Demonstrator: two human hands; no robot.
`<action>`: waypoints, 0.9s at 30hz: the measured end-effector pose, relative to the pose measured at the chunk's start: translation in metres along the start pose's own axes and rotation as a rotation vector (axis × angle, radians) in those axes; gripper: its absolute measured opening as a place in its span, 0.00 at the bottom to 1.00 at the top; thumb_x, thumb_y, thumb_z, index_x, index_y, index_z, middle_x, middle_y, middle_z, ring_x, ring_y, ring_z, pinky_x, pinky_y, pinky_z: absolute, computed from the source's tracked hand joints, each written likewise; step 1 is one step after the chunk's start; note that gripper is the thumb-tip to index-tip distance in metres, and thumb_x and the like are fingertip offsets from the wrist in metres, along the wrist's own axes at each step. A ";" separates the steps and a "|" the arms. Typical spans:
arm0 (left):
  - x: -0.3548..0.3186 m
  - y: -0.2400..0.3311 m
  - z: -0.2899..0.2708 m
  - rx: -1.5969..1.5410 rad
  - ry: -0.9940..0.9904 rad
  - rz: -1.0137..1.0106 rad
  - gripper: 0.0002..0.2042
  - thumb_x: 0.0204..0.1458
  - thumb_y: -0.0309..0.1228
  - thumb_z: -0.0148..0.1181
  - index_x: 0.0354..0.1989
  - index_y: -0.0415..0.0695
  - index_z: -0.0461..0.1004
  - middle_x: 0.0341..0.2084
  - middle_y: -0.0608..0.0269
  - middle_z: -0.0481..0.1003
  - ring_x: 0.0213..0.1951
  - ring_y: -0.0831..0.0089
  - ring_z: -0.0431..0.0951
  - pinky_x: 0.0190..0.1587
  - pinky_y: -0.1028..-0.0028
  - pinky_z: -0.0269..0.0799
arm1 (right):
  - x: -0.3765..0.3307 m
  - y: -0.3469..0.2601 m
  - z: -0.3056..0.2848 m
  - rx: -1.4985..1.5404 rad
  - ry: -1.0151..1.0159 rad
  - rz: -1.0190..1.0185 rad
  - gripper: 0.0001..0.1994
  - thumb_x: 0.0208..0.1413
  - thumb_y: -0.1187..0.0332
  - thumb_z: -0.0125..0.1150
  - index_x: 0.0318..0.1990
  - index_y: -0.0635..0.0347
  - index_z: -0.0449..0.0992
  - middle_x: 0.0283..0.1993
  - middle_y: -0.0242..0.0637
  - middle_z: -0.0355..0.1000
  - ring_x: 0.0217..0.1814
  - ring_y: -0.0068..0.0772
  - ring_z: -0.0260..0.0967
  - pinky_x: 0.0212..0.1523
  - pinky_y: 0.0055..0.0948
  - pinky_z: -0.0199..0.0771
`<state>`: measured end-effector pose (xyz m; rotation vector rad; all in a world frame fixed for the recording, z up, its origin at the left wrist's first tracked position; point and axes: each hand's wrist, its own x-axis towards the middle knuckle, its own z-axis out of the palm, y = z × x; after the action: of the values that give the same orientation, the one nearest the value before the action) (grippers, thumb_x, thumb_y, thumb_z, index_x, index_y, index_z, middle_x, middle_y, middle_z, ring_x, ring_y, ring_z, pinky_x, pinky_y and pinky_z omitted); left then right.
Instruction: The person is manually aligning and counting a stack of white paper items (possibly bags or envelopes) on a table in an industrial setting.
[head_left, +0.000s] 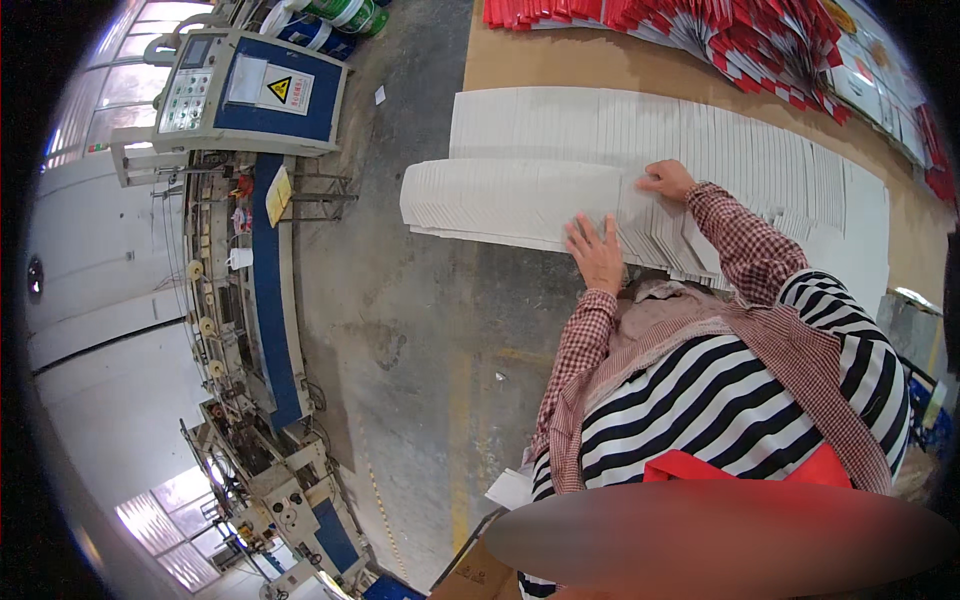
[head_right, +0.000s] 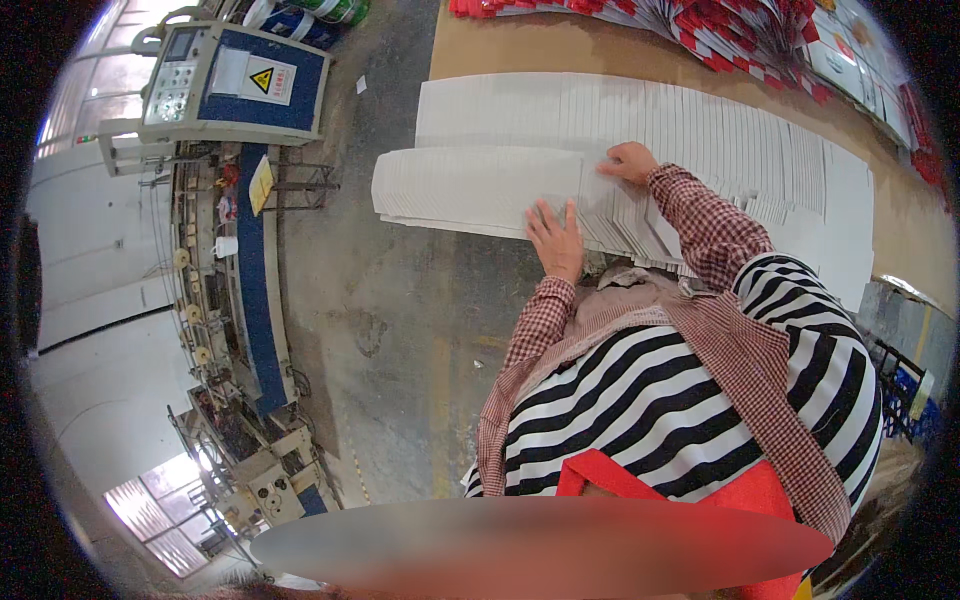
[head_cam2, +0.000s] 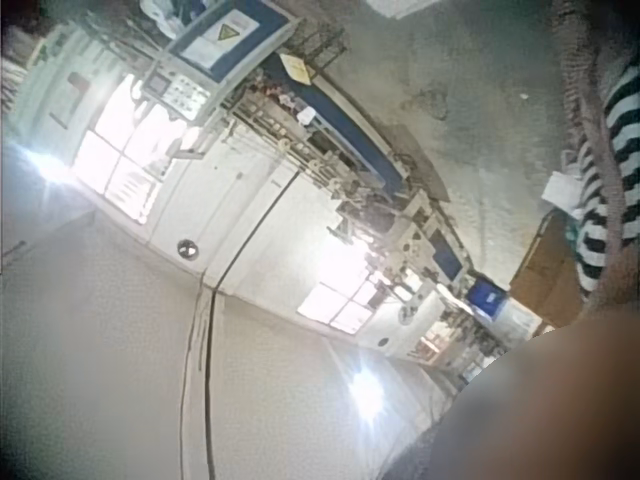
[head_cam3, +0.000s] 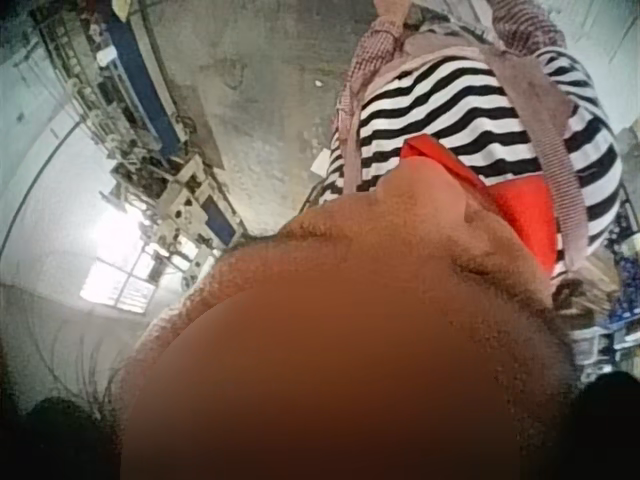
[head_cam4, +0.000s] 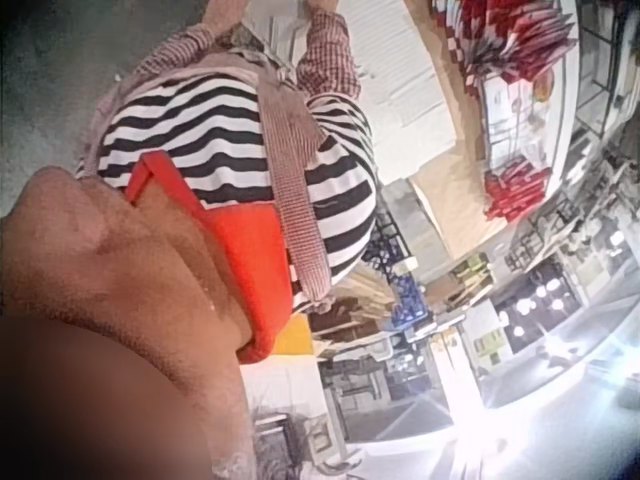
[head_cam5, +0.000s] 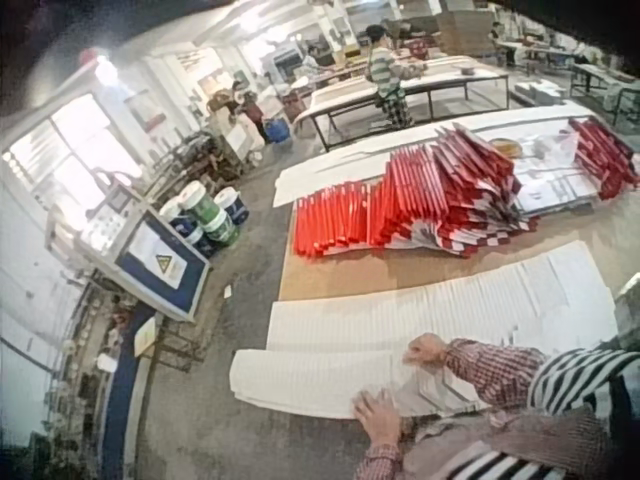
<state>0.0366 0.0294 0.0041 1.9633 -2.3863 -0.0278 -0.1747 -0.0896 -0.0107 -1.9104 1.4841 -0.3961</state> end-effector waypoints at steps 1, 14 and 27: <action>0.000 0.000 0.000 0.002 -0.003 -0.003 0.25 0.52 0.39 0.48 0.59 0.54 0.53 0.59 0.40 0.43 0.60 0.38 0.42 0.57 0.47 0.44 | -0.001 -0.002 0.000 0.000 -0.001 -0.001 0.24 0.44 0.48 0.55 0.21 0.67 0.68 0.21 0.50 0.64 0.24 0.48 0.62 0.27 0.40 0.59; 0.001 0.003 -0.004 -0.032 -0.068 -0.017 0.23 0.54 0.38 0.44 0.59 0.54 0.53 0.60 0.40 0.41 0.60 0.37 0.42 0.57 0.46 0.44 | -0.004 0.005 -0.004 -0.014 -0.028 -0.020 0.24 0.44 0.49 0.56 0.19 0.66 0.67 0.21 0.52 0.63 0.24 0.50 0.61 0.26 0.41 0.58; 0.001 0.004 -0.007 0.002 -0.056 -0.010 0.26 0.51 0.38 0.49 0.60 0.53 0.53 0.60 0.40 0.42 0.59 0.38 0.43 0.57 0.48 0.45 | -0.003 0.001 -0.005 -0.011 0.003 0.006 0.21 0.42 0.52 0.59 0.21 0.64 0.67 0.20 0.48 0.63 0.25 0.48 0.63 0.27 0.40 0.60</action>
<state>0.0326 0.0298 0.0112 2.0019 -2.4110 -0.0810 -0.1798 -0.0884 -0.0070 -1.9141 1.4965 -0.3887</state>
